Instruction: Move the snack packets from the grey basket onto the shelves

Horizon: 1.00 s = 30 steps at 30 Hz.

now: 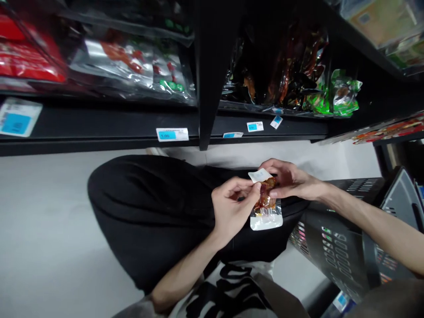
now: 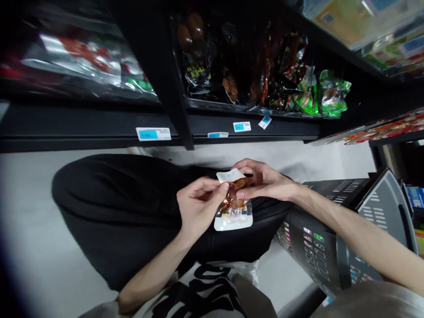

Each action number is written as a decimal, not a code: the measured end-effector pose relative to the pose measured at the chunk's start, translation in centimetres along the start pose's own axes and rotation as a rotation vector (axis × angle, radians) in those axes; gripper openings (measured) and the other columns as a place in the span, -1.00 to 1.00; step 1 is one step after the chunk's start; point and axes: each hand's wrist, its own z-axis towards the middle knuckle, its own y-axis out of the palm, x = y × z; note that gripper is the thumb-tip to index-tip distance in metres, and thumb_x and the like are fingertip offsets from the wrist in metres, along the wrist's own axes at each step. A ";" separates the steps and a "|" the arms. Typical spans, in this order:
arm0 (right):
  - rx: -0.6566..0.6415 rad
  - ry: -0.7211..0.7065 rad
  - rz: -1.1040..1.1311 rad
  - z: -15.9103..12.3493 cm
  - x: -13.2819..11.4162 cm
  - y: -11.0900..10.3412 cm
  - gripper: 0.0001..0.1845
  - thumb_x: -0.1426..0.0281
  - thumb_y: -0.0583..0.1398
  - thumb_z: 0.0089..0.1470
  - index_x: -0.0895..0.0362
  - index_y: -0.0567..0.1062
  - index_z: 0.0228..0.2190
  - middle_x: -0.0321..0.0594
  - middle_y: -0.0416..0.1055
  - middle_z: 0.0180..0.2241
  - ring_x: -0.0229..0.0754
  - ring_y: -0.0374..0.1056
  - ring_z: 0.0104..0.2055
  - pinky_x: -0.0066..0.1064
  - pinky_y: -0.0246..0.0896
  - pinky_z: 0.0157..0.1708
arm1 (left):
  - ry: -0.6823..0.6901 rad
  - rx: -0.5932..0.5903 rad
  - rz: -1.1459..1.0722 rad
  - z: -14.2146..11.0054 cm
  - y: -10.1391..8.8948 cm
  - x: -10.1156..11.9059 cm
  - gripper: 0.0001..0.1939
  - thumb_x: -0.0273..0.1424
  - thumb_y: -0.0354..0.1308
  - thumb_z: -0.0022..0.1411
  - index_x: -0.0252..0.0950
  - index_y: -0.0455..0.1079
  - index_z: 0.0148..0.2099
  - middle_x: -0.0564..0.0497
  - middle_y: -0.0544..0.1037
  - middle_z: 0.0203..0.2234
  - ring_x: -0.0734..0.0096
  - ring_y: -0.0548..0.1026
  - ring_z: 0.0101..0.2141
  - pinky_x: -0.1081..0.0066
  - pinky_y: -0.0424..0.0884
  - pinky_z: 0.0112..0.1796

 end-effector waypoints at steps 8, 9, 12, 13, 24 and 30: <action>0.155 0.073 0.060 -0.3 0.3 1.1 -0.44 0.38 0.35 0.13 0.04 0.30 0.11 -0.18 0.54 -0.08 -0.27 0.53 -0.20 -0.42 0.51 -0.17 | 0.064 0.045 -0.120 0.8 0.1 -0.4 -0.90 -0.40 0.35 0.15 -0.28 0.50 -0.37 0.06 0.52 -0.49 0.54 0.47 -0.53 0.58 0.42 -0.54; 0.162 0.068 0.047 -0.3 0.3 1.3 -0.45 0.37 0.35 0.14 0.03 0.31 0.11 -0.17 0.53 -0.05 -0.27 0.53 -0.21 -0.42 0.52 -0.18 | 0.072 0.031 -0.129 0.9 0.2 -0.5 -0.91 -0.40 0.35 0.16 -0.28 0.51 -0.36 0.04 0.52 -0.46 0.52 0.48 -0.49 0.58 0.43 -0.53; 0.188 0.025 -0.015 -0.3 0.3 1.7 -0.43 0.35 0.36 0.12 0.00 0.33 0.12 -0.15 0.48 0.04 -0.26 0.52 -0.17 -0.41 0.52 -0.18 | 0.080 -0.024 -0.154 1.2 0.2 -0.8 -0.93 -0.40 0.34 0.17 -0.28 0.53 -0.32 0.01 0.51 -0.39 0.47 0.49 -0.43 0.55 0.47 -0.49; 0.194 0.013 -0.037 -0.4 0.3 1.8 -0.42 0.35 0.37 0.11 -0.01 0.34 0.12 -0.14 0.47 0.07 -0.24 0.51 -0.14 -0.41 0.51 -0.17 | 0.082 -0.039 -0.156 1.2 0.2 -0.9 -0.93 -0.40 0.34 0.17 -0.28 0.54 -0.31 0.00 0.51 -0.38 0.46 0.50 -0.41 0.54 0.48 -0.47; 0.141 0.003 -0.160 -0.8 0.2 1.6 -0.36 0.34 0.38 0.09 0.01 0.35 0.17 -0.13 0.48 0.02 -0.24 0.46 -0.13 -0.43 0.46 -0.16 | -0.078 -0.005 -0.206 1.4 0.4 -1.2 -0.75 -0.29 0.38 0.13 -0.28 0.51 -0.53 0.07 0.47 -0.66 0.51 0.36 -0.61 0.47 0.25 -0.59; 0.119 -0.007 -0.181 -0.6 0.5 1.5 -0.37 0.34 0.37 0.10 -0.02 0.34 0.17 -0.14 0.46 0.02 -0.24 0.45 -0.13 -0.39 0.46 -0.12 | -0.245 0.001 -0.345 1.4 0.7 -1.4 -0.69 -0.25 0.43 0.06 -0.28 0.47 -0.58 0.07 0.46 -0.67 0.47 0.38 -0.60 0.44 0.28 -0.58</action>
